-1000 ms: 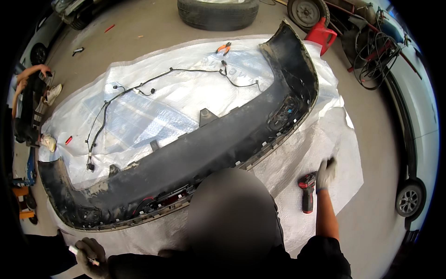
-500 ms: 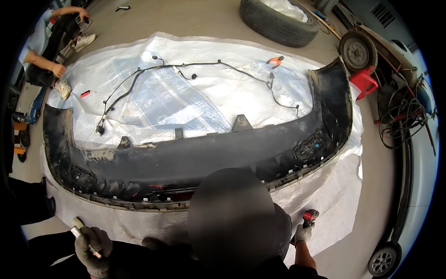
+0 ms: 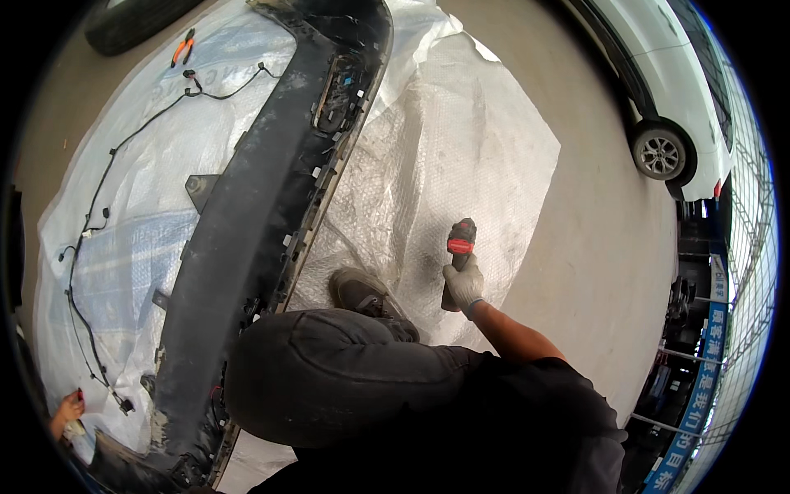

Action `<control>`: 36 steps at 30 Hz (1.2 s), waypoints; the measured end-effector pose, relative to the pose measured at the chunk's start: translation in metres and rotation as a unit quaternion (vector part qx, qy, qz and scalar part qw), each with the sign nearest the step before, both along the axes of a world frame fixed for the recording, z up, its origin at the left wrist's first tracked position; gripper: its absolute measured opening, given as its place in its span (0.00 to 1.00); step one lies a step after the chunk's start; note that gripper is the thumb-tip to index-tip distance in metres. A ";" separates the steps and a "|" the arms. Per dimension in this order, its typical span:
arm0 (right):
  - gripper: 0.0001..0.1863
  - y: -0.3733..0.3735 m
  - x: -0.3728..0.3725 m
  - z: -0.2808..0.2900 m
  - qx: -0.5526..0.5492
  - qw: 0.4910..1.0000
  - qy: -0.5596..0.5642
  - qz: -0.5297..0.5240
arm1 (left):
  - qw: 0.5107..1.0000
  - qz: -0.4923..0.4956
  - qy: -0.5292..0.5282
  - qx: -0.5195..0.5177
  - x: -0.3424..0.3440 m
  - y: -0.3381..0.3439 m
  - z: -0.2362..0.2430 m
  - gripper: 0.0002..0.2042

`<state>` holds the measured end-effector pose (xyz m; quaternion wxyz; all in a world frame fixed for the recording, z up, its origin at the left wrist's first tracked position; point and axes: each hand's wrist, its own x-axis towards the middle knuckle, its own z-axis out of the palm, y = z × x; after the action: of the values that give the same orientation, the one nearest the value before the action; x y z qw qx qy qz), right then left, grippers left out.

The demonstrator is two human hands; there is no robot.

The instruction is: The person is working on a car bumper, using a red tool to manipulate internal components and wires. They are kneeling on a protective sheet, carefully adjusting parts within the bumper assembly.

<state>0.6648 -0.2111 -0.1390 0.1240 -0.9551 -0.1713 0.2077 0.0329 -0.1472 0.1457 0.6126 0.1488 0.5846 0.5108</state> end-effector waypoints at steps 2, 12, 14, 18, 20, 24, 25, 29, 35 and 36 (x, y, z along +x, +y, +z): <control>0.32 0.006 -0.008 -0.002 0.013 0.999 0.039 -0.003 | 1.000 -0.014 -0.008 0.001 -0.002 0.003 -0.002 0.21; 0.33 0.056 -0.030 0.052 0.077 0.990 0.064 0.096 | 0.996 0.008 -0.067 -0.063 0.017 -0.006 0.014 0.19; 0.33 0.074 -0.022 0.107 0.122 0.980 0.125 0.093 | 0.987 0.039 -0.132 -0.084 0.006 -0.023 0.014 0.19; 0.30 0.119 -0.018 0.270 0.187 0.949 0.237 0.087 | 0.957 0.207 -0.037 -0.200 0.054 -0.062 -0.005 0.16; 0.28 0.151 -0.026 0.338 0.214 0.929 0.272 0.134 | 0.963 0.068 0.148 -0.215 0.052 -0.102 -0.013 0.13; 0.25 0.220 -0.060 0.484 0.225 0.882 0.297 0.287 | 0.913 -0.026 0.246 -0.325 0.111 -0.173 0.014 0.17; 0.24 0.221 -0.070 0.529 0.220 0.875 0.298 0.311 | 0.924 -0.032 0.195 -0.327 0.142 -0.153 0.075 0.14; 0.20 0.240 -0.079 0.648 0.207 0.825 0.302 0.431 | 0.975 -0.039 0.079 -0.204 0.263 -0.102 0.352 0.16; 0.24 0.196 -0.068 0.715 0.175 0.767 0.322 0.527 | 0.954 -0.230 0.114 -0.153 0.315 -0.138 0.558 0.15; 0.25 0.187 -0.054 0.726 0.174 0.765 0.314 0.534 | 0.937 -0.275 0.159 -0.143 0.320 -0.144 0.575 0.15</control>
<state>0.6111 -0.0246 0.5870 0.2040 -0.5527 -0.6385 0.4952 0.3532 -0.2911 0.7209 0.6429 0.2941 0.6776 0.2024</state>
